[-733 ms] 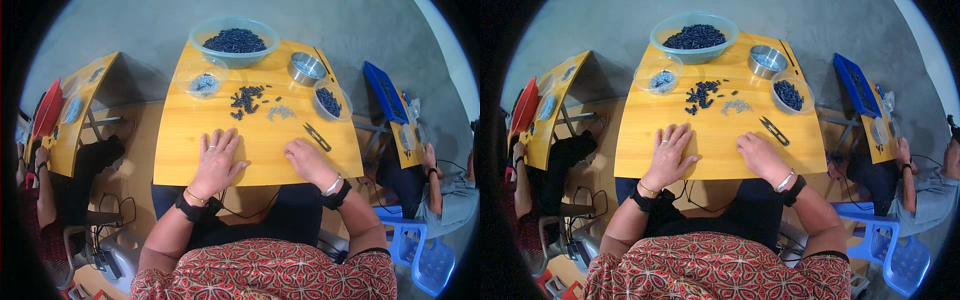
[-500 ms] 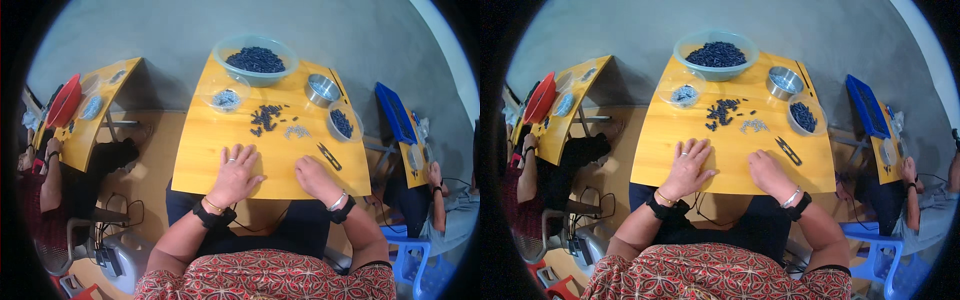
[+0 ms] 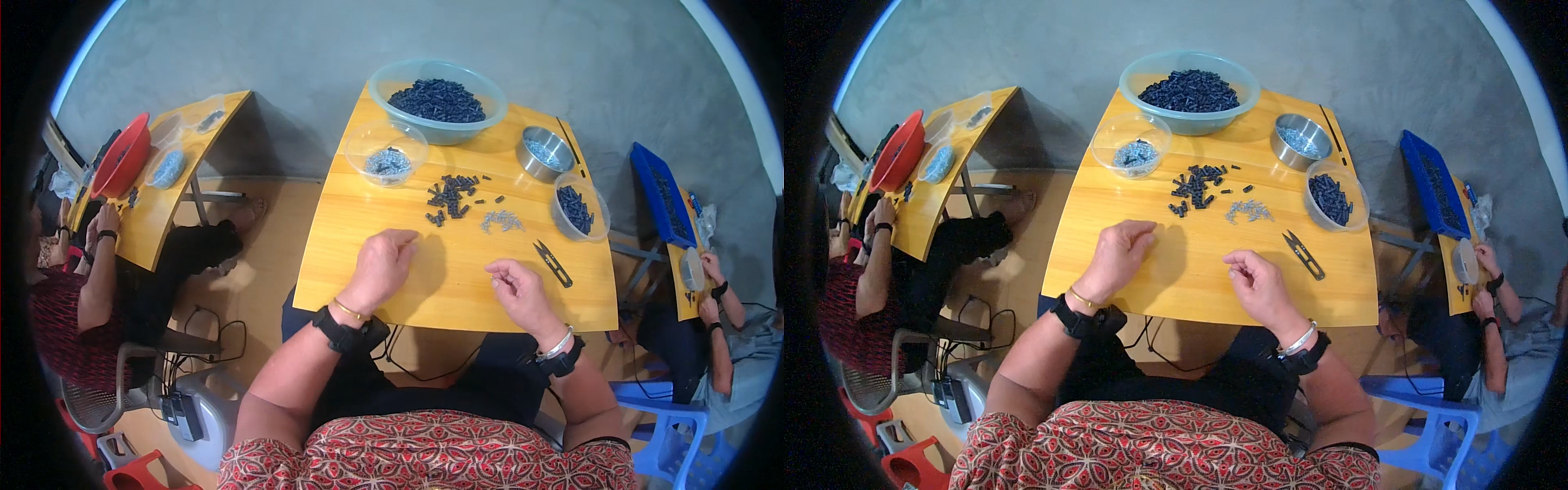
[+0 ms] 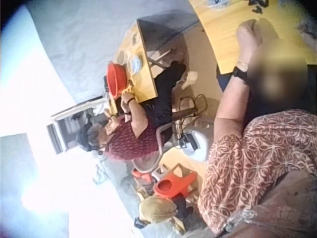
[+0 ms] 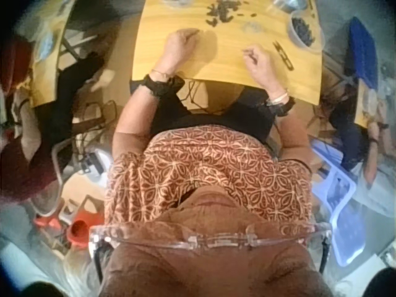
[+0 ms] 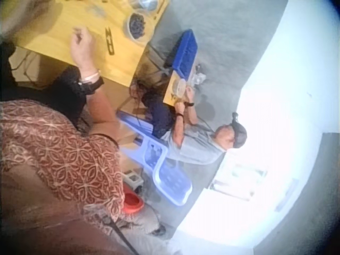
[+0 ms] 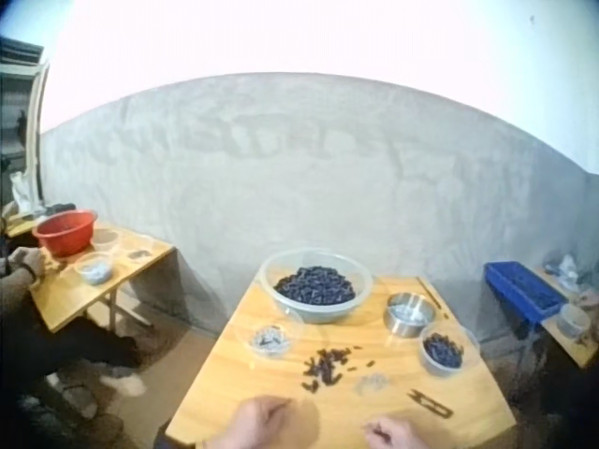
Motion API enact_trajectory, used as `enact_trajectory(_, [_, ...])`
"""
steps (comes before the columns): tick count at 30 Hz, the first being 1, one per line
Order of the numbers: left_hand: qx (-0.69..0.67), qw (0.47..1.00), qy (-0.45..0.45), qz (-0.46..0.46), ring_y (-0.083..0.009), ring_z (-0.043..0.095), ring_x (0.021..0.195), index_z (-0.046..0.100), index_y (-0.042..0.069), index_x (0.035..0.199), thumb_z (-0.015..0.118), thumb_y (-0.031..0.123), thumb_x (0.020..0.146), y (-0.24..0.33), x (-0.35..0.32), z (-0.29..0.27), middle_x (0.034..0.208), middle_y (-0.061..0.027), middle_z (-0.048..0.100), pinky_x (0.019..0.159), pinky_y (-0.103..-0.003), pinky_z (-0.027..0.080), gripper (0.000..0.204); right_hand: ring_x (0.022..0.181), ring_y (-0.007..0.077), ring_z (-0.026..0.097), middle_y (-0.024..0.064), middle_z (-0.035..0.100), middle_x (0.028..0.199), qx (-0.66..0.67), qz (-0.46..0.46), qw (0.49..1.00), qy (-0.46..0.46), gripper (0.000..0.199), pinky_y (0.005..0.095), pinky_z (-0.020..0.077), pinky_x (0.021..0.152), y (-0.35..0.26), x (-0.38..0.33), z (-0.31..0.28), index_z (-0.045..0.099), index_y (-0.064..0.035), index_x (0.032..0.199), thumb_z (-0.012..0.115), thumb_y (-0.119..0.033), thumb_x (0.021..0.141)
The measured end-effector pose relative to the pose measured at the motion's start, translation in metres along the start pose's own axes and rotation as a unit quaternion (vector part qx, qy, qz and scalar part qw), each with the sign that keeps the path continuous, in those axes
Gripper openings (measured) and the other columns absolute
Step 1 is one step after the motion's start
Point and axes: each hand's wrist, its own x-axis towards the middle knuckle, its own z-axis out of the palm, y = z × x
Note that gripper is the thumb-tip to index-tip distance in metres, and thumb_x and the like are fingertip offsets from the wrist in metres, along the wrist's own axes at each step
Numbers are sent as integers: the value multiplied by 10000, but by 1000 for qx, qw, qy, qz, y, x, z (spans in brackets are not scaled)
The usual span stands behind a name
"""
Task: Assembling small black plastic components by hand and using a small cutter.
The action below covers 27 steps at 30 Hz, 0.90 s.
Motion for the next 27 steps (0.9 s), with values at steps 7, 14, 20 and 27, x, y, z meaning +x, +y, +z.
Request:
enact_trajectory(7, [107, 994, -2, 22, -356, 584, 788, 615, -2, 959, 533, 42, 752, 1, 32, 4, 854, -210, 597, 701, -397, 475, 227, 644, 87, 536, 27, 560, 759, 81, 37, 996, 30, 118, 212, 448, 591, 18, -10, 2, 554, 10, 933, 519, 14, 821])
enact_trajectory(14, [200, 974, -102, 40, -332, 574, 795, 624, 77, 1006, 544, 34, 733, -8, 58, 15, 866, -162, 565, 714, -385, 469, 287, 678, 101, 531, 28, 530, 768, 226, 25, 971, 80, 83, 229, 459, 645, 34, -17, 4, 508, -9, 925, 528, -21, 846])
enact_trajectory(20, [210, 966, -143, 53, -311, 577, 815, 666, 79, 876, 576, 62, 732, -11, 66, 13, 871, -149, 576, 724, -374, 467, 171, 680, 92, 520, 16, 523, 764, 222, 11, 971, 93, 87, 221, 446, 652, 31, -18, 5, 514, -14, 919, 541, -19, 836])
enact_trajectory(27, [25, 993, -107, 38, -257, 602, 667, 627, -2, 845, 568, 25, 764, 5, 51, 6, 798, -121, 609, 623, -306, 485, 104, 671, 74, 503, 2, 518, 750, 216, -10, 967, 131, 67, 200, 421, 612, 34, -18, 3, 530, -12, 904, 530, -4, 837])
